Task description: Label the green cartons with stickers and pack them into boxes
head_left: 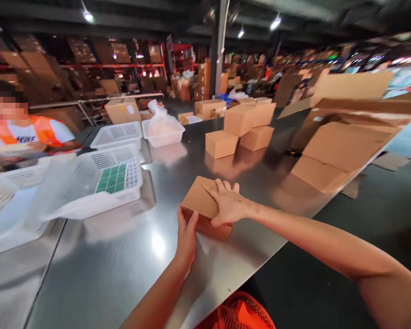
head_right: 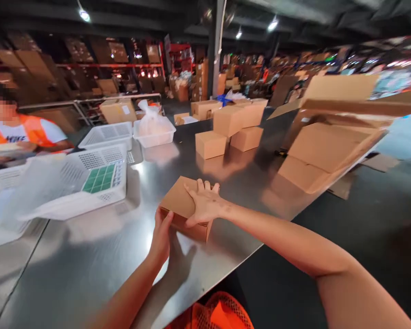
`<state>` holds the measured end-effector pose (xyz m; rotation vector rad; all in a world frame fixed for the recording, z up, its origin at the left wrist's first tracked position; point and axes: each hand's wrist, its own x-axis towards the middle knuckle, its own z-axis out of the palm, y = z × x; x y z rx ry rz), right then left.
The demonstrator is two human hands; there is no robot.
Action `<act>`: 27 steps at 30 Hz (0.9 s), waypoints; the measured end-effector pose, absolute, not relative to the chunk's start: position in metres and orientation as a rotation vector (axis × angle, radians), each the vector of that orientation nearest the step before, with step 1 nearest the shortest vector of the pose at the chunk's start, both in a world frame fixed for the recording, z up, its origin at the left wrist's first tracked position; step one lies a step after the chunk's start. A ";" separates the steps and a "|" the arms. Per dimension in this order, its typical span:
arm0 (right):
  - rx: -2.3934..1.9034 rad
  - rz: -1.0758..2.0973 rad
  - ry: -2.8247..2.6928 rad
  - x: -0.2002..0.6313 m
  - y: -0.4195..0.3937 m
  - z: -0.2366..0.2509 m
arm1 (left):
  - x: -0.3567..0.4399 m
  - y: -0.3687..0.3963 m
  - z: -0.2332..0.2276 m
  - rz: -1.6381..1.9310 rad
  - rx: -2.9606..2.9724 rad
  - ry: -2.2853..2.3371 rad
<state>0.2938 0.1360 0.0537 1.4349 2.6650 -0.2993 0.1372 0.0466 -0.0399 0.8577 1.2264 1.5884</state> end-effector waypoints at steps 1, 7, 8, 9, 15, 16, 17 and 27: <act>1.410 -0.309 2.685 0.283 0.127 0.053 | 0.132 0.038 -0.036 1.594 0.836 1.208; 1.284 -0.395 2.685 0.243 0.099 0.054 | 0.109 0.000 -0.034 1.672 0.728 1.218; 1.269 -0.413 2.691 0.240 0.097 0.054 | 0.107 -0.002 -0.036 1.693 0.695 1.244; 1.259 -0.434 2.693 0.239 0.095 0.054 | 0.106 -0.003 -0.037 1.710 0.665 1.260; 1.265 -0.516 2.685 0.241 0.094 0.053 | 0.103 -0.005 -0.035 1.754 0.664 1.240; 1.272 -0.515 2.680 0.241 0.095 0.054 | 0.103 -0.006 -0.033 1.748 0.664 1.262; 1.287 -0.515 2.669 0.240 0.096 0.054 | 0.102 -0.006 -0.030 1.742 0.654 1.284; 1.343 -0.490 2.572 0.221 0.109 0.065 | 0.100 -0.007 -0.021 1.715 0.550 1.314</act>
